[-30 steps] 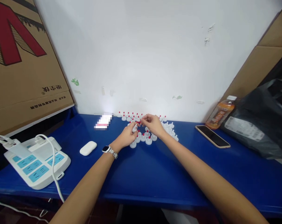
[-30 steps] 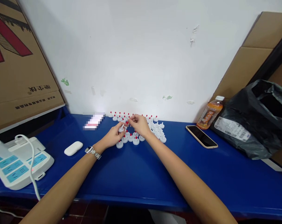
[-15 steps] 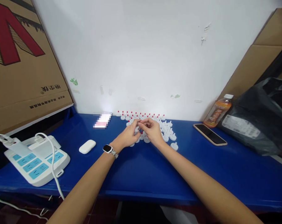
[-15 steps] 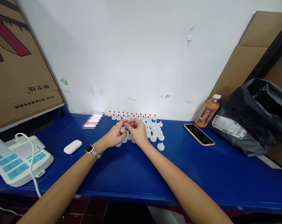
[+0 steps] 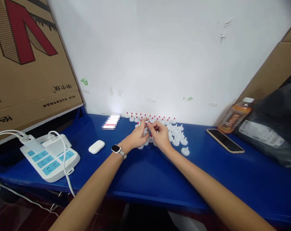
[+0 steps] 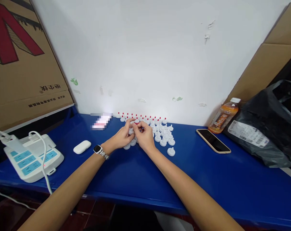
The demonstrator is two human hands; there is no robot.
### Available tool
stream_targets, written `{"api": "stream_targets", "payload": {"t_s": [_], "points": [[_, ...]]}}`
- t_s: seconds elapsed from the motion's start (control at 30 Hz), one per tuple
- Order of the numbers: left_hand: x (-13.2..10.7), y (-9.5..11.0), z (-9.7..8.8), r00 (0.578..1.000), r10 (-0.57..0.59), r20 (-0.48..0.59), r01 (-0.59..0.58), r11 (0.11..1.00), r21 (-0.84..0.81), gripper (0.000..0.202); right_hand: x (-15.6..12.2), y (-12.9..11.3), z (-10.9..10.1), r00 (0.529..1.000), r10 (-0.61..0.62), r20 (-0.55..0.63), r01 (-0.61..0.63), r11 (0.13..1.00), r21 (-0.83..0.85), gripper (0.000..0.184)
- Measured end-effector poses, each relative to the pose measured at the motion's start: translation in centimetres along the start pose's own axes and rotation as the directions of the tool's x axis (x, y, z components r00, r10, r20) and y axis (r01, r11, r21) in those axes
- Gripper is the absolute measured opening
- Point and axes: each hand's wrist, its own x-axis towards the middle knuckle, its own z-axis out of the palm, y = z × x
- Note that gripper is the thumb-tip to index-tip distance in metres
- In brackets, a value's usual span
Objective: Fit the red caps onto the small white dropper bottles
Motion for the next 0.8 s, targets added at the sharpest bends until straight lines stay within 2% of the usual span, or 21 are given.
{"api": "stream_targets", "payload": {"t_s": [0.13,0.2,0.3,0.37,0.47,0.6,0.7,0.8], "points": [[0.3,0.4,0.4,1.0,0.014,-0.018,-0.015,1.0,-0.013,0.063,0.3,-0.2,-0.3,1.0,-0.005,0.013,0.004,0.999,0.044,0.022],[0.5,0.2,0.6,0.997,0.033,-0.065,-0.033,0.999,-0.003,0.065,0.9,-0.4,-0.9,1.0,-0.015,0.002,0.015,1.0,0.015,0.02],[0.6,-0.9,0.1,0.987,0.046,-0.155,-0.039,0.998,0.049,0.074,2.1,-0.3,-2.6,0.996,-0.04,-0.078,0.031,0.992,-0.121,0.016],[0.6,-2.0,-0.5,0.983,0.039,-0.18,-0.024,0.996,0.084,0.068,3.0,0.1,-3.9,0.995,-0.049,-0.092,0.026,0.971,-0.236,0.013],[0.6,-3.2,-1.4,0.973,0.067,-0.222,-0.026,0.982,0.185,0.047,3.9,0.9,-5.1,0.999,-0.039,-0.012,0.031,0.911,-0.412,0.008],[0.7,-3.3,-1.7,0.98,0.08,-0.183,-0.026,0.96,0.28,0.031,4.5,1.6,-4.7,0.987,0.001,0.16,0.101,0.774,-0.625,0.004],[0.9,-3.1,-1.3,0.989,0.068,-0.132,-0.021,0.946,0.325,0.03,5.1,1.6,-3.6,0.942,0.055,0.332,0.208,0.68,-0.704,0.005],[1.3,-3.6,-0.8,0.993,0.077,-0.091,-0.039,0.931,0.364,0.027,5.8,1.5,-2.5,0.898,0.115,0.424,0.26,0.639,-0.724,0.003]]}}
